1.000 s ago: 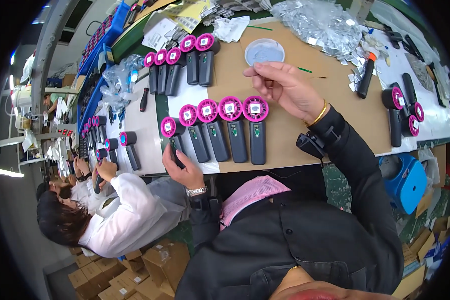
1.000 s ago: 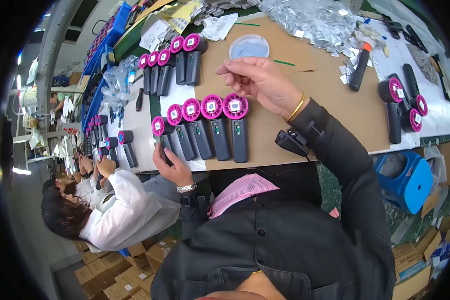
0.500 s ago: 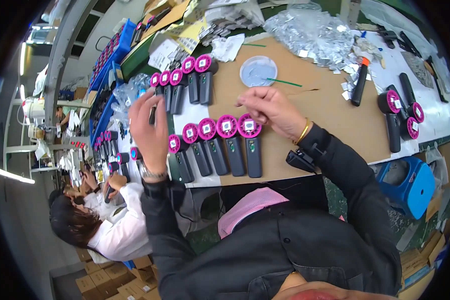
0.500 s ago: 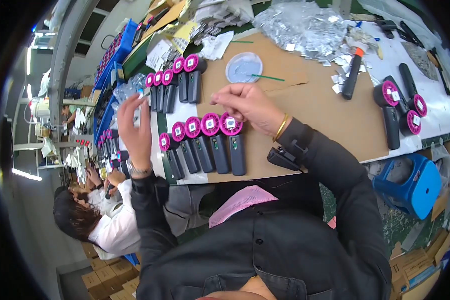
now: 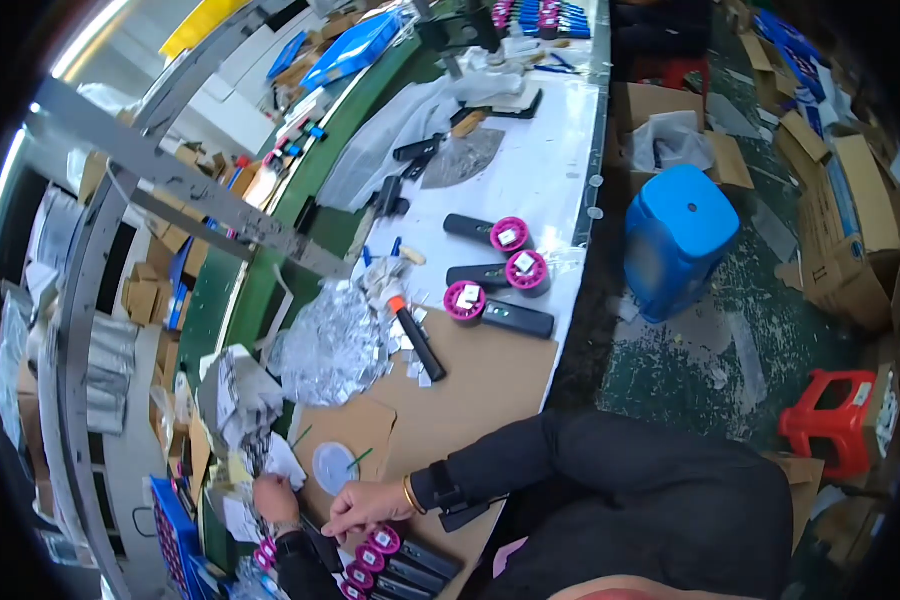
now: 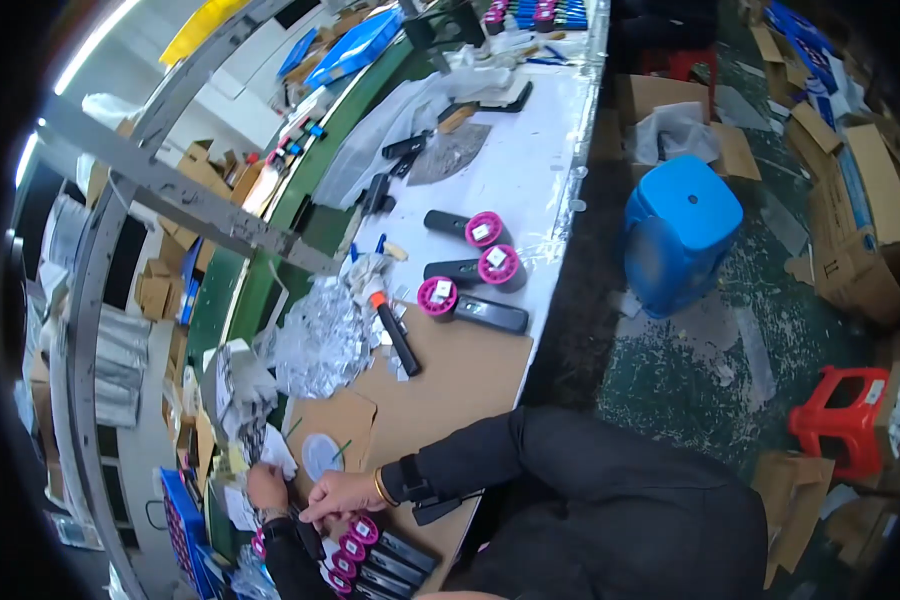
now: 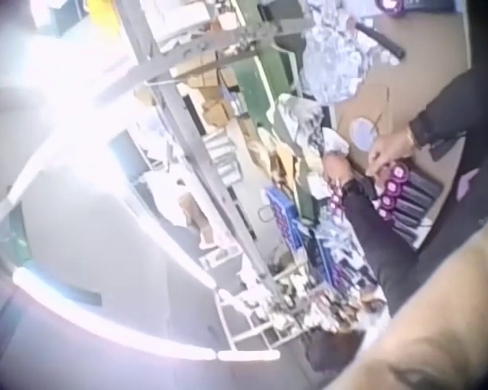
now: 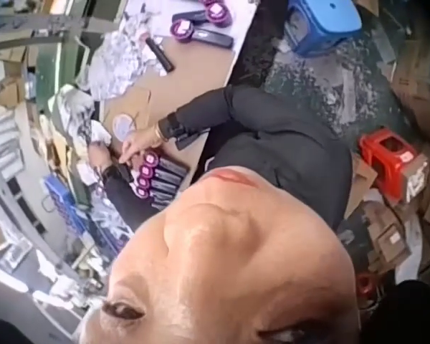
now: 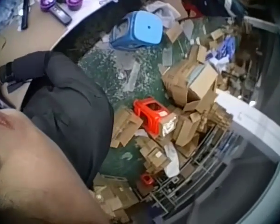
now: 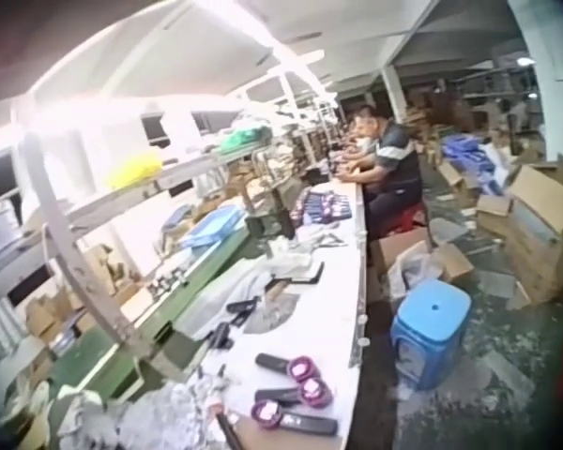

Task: The person taps the top of a handheld fan with a cloth-covered hammer, places a small square piece onto the fan, and uses a thin stick to apply a substance from a container onto it.

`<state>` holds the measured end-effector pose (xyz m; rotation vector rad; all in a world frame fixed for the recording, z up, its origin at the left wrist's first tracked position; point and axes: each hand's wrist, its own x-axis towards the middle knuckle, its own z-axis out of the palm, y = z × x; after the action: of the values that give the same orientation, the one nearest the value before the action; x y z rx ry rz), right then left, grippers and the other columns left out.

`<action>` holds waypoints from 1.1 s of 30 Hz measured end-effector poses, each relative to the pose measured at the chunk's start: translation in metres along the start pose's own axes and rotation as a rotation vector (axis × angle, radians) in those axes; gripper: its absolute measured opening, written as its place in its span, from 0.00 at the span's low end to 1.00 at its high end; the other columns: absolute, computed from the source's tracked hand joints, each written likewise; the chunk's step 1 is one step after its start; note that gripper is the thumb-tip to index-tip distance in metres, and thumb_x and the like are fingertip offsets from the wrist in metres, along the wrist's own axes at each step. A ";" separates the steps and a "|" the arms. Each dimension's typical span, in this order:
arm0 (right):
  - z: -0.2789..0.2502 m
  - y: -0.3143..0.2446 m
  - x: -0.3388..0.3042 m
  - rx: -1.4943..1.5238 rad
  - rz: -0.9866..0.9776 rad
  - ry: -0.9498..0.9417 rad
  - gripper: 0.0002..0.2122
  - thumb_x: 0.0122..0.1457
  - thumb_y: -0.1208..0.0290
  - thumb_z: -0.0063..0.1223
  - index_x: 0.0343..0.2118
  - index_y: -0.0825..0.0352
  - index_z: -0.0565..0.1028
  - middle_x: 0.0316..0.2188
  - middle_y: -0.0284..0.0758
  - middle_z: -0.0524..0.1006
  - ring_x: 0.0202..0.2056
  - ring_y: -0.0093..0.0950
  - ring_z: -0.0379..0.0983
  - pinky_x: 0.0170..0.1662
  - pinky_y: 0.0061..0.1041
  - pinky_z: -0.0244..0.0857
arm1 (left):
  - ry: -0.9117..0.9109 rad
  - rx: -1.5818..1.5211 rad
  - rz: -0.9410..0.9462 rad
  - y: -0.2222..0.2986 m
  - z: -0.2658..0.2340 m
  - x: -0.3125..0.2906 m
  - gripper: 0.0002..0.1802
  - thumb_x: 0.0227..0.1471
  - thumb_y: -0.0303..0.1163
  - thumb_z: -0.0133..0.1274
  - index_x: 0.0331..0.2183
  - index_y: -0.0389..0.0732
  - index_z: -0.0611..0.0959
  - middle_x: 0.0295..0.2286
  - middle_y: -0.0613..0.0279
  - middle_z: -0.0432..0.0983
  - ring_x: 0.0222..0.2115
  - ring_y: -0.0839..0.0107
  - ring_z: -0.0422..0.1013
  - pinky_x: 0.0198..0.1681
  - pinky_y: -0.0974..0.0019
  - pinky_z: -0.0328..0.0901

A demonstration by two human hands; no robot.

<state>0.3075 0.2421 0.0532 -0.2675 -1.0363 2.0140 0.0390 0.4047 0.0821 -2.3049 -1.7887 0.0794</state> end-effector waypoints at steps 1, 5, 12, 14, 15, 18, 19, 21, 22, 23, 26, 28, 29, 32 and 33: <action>-0.006 -0.003 -0.004 0.011 0.006 0.010 0.15 0.69 0.56 0.66 0.32 0.64 0.85 0.23 0.23 0.76 0.19 0.11 0.64 0.21 0.15 0.53 | 0.008 -0.011 0.033 0.007 0.007 0.011 0.13 0.57 0.38 0.65 0.39 0.39 0.88 0.39 0.45 0.83 0.41 0.44 0.79 0.46 0.43 0.72; -0.016 -0.006 -0.011 0.024 -0.004 0.030 0.13 0.69 0.59 0.65 0.37 0.64 0.84 0.24 0.24 0.77 0.18 0.13 0.65 0.21 0.15 0.56 | 0.237 -0.049 0.033 0.019 0.009 0.024 0.09 0.59 0.32 0.62 0.38 0.36 0.86 0.37 0.42 0.81 0.39 0.42 0.78 0.44 0.44 0.70; -0.010 -0.025 0.000 0.019 -0.308 0.099 0.17 0.71 0.62 0.63 0.57 0.66 0.80 0.34 0.28 0.82 0.24 0.16 0.74 0.27 0.17 0.69 | 0.650 -0.178 0.135 0.078 -0.113 -0.044 0.06 0.60 0.23 0.57 0.39 0.32 0.80 0.34 0.43 0.78 0.36 0.43 0.75 0.41 0.47 0.68; -0.008 -0.029 0.002 -0.081 -0.572 0.161 0.21 0.72 0.63 0.61 0.64 0.67 0.77 0.37 0.29 0.83 0.28 0.17 0.78 0.32 0.19 0.75 | 0.714 -0.152 0.252 0.104 -0.129 -0.078 0.05 0.60 0.23 0.57 0.38 0.32 0.79 0.33 0.43 0.78 0.35 0.43 0.75 0.40 0.48 0.68; -0.009 -0.030 0.001 -0.089 -0.578 0.169 0.21 0.72 0.63 0.61 0.64 0.67 0.77 0.37 0.29 0.83 0.28 0.17 0.78 0.32 0.19 0.75 | 0.569 -0.226 0.269 0.120 -0.137 -0.095 0.07 0.60 0.20 0.57 0.41 0.31 0.81 0.37 0.44 0.80 0.38 0.44 0.77 0.43 0.50 0.70; -0.012 -0.025 -0.002 -0.112 -0.544 0.195 0.21 0.73 0.64 0.60 0.65 0.67 0.76 0.40 0.30 0.84 0.36 0.18 0.81 0.38 0.20 0.78 | 0.377 -0.376 0.230 0.149 -0.153 -0.133 0.15 0.63 0.26 0.57 0.51 0.32 0.82 0.44 0.42 0.82 0.45 0.47 0.79 0.50 0.50 0.71; -0.012 -0.026 -0.003 -0.119 -0.546 0.198 0.21 0.73 0.64 0.60 0.65 0.67 0.76 0.40 0.30 0.84 0.36 0.18 0.81 0.38 0.20 0.78 | 0.329 -0.446 0.163 0.155 -0.157 -0.143 0.20 0.67 0.33 0.57 0.57 0.35 0.81 0.49 0.40 0.81 0.49 0.48 0.78 0.56 0.49 0.69; -0.012 -0.028 -0.006 -0.116 -0.434 0.113 0.18 0.73 0.65 0.60 0.61 0.68 0.79 0.41 0.31 0.85 0.40 0.18 0.81 0.39 0.21 0.79 | 0.279 -0.520 0.102 0.165 -0.156 -0.152 0.26 0.71 0.41 0.58 0.63 0.37 0.80 0.53 0.38 0.80 0.54 0.50 0.77 0.61 0.48 0.67; -0.013 -0.028 -0.006 -0.113 -0.378 0.067 0.17 0.73 0.66 0.60 0.59 0.68 0.80 0.42 0.32 0.85 0.42 0.18 0.81 0.39 0.21 0.79 | 0.383 -0.532 0.162 0.170 -0.157 -0.153 0.23 0.70 0.39 0.58 0.58 0.35 0.80 0.50 0.39 0.80 0.51 0.48 0.78 0.58 0.47 0.68; -0.014 -0.028 -0.005 -0.116 -0.379 0.068 0.17 0.73 0.66 0.60 0.59 0.68 0.80 0.42 0.32 0.85 0.42 0.18 0.81 0.39 0.21 0.79 | 0.485 -0.541 0.222 0.176 -0.157 -0.153 0.20 0.70 0.37 0.58 0.54 0.33 0.81 0.47 0.39 0.81 0.49 0.47 0.78 0.55 0.46 0.69; -0.021 -0.025 -0.005 -0.081 -0.274 0.042 0.13 0.73 0.66 0.59 0.54 0.68 0.83 0.43 0.32 0.85 0.46 0.19 0.81 0.45 0.23 0.79 | 0.630 -0.488 0.326 0.193 -0.155 -0.149 0.17 0.70 0.36 0.57 0.50 0.30 0.82 0.43 0.40 0.81 0.46 0.44 0.78 0.52 0.45 0.70; -0.024 -0.025 -0.008 0.021 -0.254 0.020 0.13 0.73 0.66 0.59 0.53 0.67 0.83 0.42 0.32 0.85 0.45 0.20 0.81 0.46 0.24 0.79 | 0.718 -0.374 0.424 0.202 -0.150 -0.145 0.18 0.71 0.36 0.55 0.49 0.29 0.81 0.42 0.40 0.81 0.45 0.42 0.77 0.52 0.45 0.70; -0.025 -0.027 -0.010 0.122 -0.237 0.000 0.12 0.73 0.66 0.59 0.52 0.67 0.83 0.42 0.31 0.85 0.44 0.20 0.81 0.48 0.24 0.78 | 0.721 -0.389 0.429 0.202 -0.144 -0.142 0.18 0.71 0.36 0.55 0.49 0.29 0.81 0.42 0.40 0.81 0.45 0.42 0.77 0.52 0.45 0.70; -0.025 -0.033 -0.013 0.252 -0.179 -0.030 0.12 0.72 0.65 0.60 0.51 0.66 0.84 0.41 0.29 0.84 0.43 0.20 0.81 0.49 0.25 0.77 | 0.638 -0.320 0.301 0.188 -0.124 -0.137 0.18 0.73 0.37 0.52 0.50 0.29 0.81 0.43 0.39 0.81 0.45 0.40 0.76 0.52 0.45 0.70; -0.024 -0.035 -0.013 0.279 -0.141 -0.041 0.12 0.72 0.65 0.60 0.51 0.65 0.84 0.40 0.28 0.84 0.43 0.20 0.80 0.49 0.25 0.76 | 0.636 -0.325 0.298 0.182 -0.119 -0.135 0.18 0.73 0.37 0.52 0.50 0.29 0.81 0.43 0.39 0.81 0.45 0.40 0.76 0.52 0.45 0.70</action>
<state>0.3485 0.2564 0.0620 -0.0049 -0.7634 2.0115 0.1982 0.2150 0.1473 -2.3988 -1.1965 -0.8519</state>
